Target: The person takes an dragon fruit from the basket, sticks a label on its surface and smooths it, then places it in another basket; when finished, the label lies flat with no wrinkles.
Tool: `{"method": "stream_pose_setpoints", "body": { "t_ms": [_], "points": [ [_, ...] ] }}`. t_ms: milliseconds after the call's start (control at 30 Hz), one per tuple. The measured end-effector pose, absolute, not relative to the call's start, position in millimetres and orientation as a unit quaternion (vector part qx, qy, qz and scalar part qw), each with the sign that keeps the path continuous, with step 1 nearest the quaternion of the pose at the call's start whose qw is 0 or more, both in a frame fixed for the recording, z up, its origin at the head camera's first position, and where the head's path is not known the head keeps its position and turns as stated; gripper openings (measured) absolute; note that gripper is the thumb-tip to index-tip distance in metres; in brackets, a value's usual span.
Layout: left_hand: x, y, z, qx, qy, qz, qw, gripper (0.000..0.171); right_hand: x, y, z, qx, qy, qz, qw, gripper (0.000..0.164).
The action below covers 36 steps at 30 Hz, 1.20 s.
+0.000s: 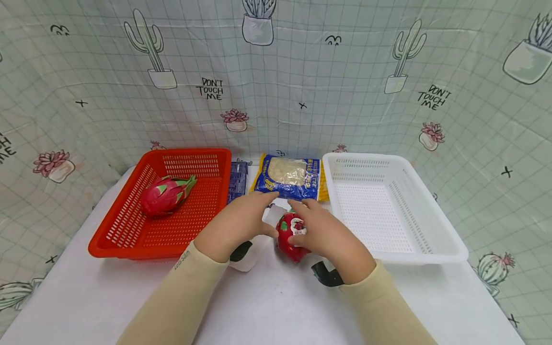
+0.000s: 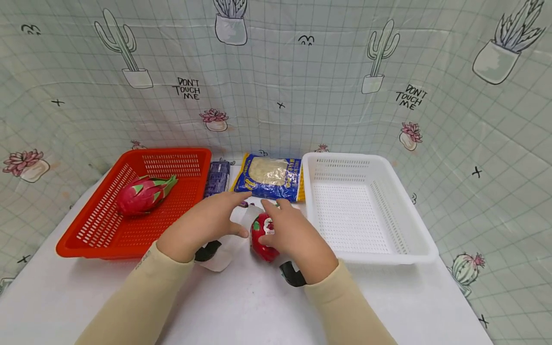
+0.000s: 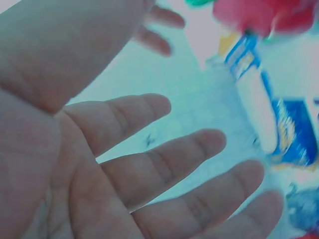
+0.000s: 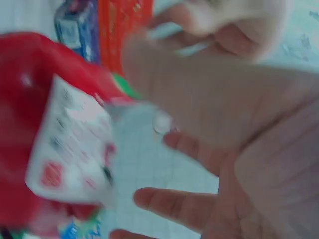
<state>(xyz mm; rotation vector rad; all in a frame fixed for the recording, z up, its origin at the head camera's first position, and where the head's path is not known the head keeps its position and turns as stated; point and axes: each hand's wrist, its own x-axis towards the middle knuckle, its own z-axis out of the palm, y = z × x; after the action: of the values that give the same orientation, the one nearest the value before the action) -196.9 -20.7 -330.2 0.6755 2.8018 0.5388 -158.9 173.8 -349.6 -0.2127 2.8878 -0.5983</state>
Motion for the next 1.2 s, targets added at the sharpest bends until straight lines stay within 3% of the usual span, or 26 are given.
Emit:
{"method": "stream_pose_setpoints", "body": {
  "t_ms": [400,767,1200],
  "points": [
    [-205,-28,-328,0.235,0.952,0.162,0.115,0.093,-159,148,-379,-0.081,0.981,-0.141,0.11,0.116],
    [-209,-34,-333,0.224,0.954,0.161,0.12,0.091,-158,143,-379,-0.078,0.985,-0.129,0.08,0.077],
    [-208,-37,-331,0.183,0.96,0.17,0.124,0.089,-155,150,-361,-0.053,0.979,-0.188,0.051,0.078]
  ]
}}
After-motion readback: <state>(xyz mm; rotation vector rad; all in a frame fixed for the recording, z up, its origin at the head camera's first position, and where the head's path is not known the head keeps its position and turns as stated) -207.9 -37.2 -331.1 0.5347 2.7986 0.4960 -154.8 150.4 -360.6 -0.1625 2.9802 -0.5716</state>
